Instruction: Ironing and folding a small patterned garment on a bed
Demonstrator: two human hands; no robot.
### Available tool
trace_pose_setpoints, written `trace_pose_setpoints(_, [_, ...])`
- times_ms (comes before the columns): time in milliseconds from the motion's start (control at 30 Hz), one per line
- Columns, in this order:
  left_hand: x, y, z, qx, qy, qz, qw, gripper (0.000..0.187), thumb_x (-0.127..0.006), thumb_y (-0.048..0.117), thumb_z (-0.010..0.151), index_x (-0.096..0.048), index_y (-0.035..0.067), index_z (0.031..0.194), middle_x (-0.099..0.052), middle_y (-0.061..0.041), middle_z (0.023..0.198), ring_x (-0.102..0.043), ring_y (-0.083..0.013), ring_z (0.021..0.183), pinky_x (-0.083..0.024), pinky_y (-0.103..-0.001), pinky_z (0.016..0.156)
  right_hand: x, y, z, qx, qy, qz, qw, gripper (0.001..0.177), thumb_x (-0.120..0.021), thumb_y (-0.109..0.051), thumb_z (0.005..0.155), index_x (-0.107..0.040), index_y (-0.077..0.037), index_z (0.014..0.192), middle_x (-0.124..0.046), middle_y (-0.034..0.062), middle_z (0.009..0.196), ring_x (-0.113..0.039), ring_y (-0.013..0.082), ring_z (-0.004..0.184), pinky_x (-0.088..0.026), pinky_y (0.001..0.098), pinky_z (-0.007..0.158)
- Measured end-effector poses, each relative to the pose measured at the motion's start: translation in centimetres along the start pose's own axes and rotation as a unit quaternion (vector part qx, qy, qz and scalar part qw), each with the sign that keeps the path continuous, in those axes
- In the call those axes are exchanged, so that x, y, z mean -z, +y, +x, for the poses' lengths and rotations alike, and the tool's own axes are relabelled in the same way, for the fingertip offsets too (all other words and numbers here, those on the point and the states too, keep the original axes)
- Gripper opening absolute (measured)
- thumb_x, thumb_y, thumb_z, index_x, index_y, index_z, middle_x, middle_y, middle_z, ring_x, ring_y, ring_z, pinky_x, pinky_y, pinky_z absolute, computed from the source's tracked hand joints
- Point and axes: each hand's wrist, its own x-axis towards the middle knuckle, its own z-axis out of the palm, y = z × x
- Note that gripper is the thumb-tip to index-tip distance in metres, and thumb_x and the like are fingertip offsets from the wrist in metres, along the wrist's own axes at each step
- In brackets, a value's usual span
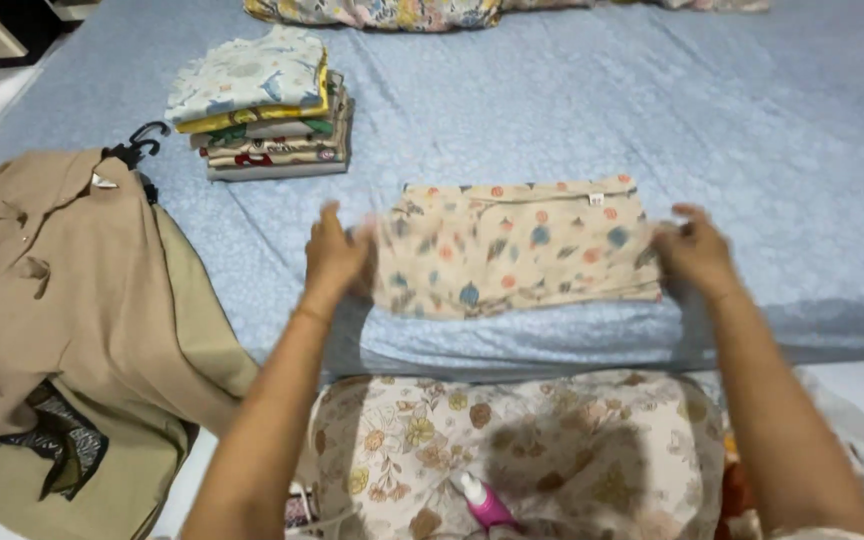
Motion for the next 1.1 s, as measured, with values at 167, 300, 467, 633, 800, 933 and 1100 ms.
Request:
trace_pose_setpoints(167, [1.2, 1.5, -3.7, 0.069, -0.089, 0.123, 0.986, 0.050, -0.068, 0.049, 0.088, -0.067, 0.009, 0.119, -0.059, -0.021, 0.123, -0.058, -0.0487, 0.118, -0.053, -0.064, 0.090, -0.9, -3.7, -3.7, 0.014, 0.047, -0.188, 0.981, 0.046, -0.063, -0.047, 0.095, -0.068, -0.018, 0.131, -0.065, 0.0165, 0.116, -0.063, 0.0472, 0.112, -0.052, 0.0565, 0.093])
trace_pose_setpoints(300, [1.4, 2.9, -3.6, 0.051, -0.109, 0.102, 0.988, 0.038, -0.070, 0.043, 0.085, -0.073, 0.008, 0.100, -0.070, -0.018, 0.100, -0.065, -0.0397, 0.100, -0.052, -0.051, 0.082, -0.7, -5.9, -5.9, 0.008, 0.101, -0.254, 0.962, 0.043, -0.056, -0.048, 0.099, -0.065, -0.016, 0.126, -0.075, 0.0157, 0.103, -0.059, 0.0474, 0.107, -0.046, 0.0596, 0.082])
trace_pose_setpoints(467, [-1.3, 0.0, -1.4, 0.138, -0.126, -0.180, 0.966, 0.015, -0.069, 0.028, 0.082, -0.061, 0.015, 0.081, -0.070, -0.007, 0.077, -0.065, -0.0198, 0.070, -0.046, -0.036, 0.057, -1.2, -4.9, -5.8, 0.059, 0.082, -0.288, 0.952, 0.028, -0.051, -0.032, 0.104, -0.060, -0.022, 0.128, -0.071, 0.0236, 0.088, -0.067, 0.0498, 0.081, -0.049, 0.0583, 0.064])
trace_pose_setpoints(633, [0.6, 1.4, -1.8, 0.259, -0.215, -0.430, 0.837, 0.034, -0.063, 0.011, 0.094, -0.037, 0.018, 0.074, -0.029, 0.002, 0.054, -0.022, -0.0109, 0.045, -0.015, -0.031, 0.041, -0.3, -5.2, -6.8, 0.111, 0.066, -0.258, 0.957, 0.030, -0.053, -0.041, 0.104, -0.069, -0.021, 0.121, -0.074, 0.0153, 0.097, -0.066, 0.0477, 0.094, -0.045, 0.0576, 0.084])
trace_pose_setpoints(800, [0.3, 0.4, -1.2, 0.300, -0.229, -0.368, 0.850, 0.008, -0.063, 0.022, 0.095, -0.062, 0.020, 0.087, -0.065, -0.001, 0.071, -0.061, -0.0163, 0.058, -0.047, -0.031, 0.048, -1.4, -4.9, -8.6, 0.330, 0.080, -0.181, 0.923, 0.017, -0.068, -0.031, 0.094, -0.080, -0.029, 0.107, -0.068, 0.0033, 0.117, -0.059, 0.0361, 0.119, -0.040, 0.0535, 0.092])
trace_pose_setpoints(933, [1.7, 3.3, -2.4, 0.247, -0.171, -0.329, 0.895, 0.006, -0.062, 0.017, 0.087, -0.061, 0.014, 0.082, -0.063, -0.003, 0.069, -0.057, -0.0161, 0.059, -0.042, -0.029, 0.050, -3.9, -8.5, -9.8, 0.432, 0.033, -0.190, 0.881, 0.021, -0.071, -0.033, 0.090, -0.078, -0.027, 0.109, -0.074, -0.0038, 0.110, -0.065, 0.0267, 0.109, -0.043, 0.0477, 0.092])
trace_pose_setpoints(1100, [0.4, 10.7, -7.5, -0.249, -0.156, 0.015, 0.956, 0.020, -0.066, -0.007, 0.080, -0.078, 0.009, 0.086, -0.077, -0.007, 0.111, -0.068, -0.0229, 0.105, -0.051, -0.038, 0.102, -3.4, -6.6, -8.1, 0.348, -0.029, -0.207, 0.914, 0.037, -0.068, -0.023, 0.078, -0.078, -0.028, 0.114, -0.071, -0.0009, 0.121, -0.061, 0.0303, 0.116, -0.044, 0.0526, 0.097])
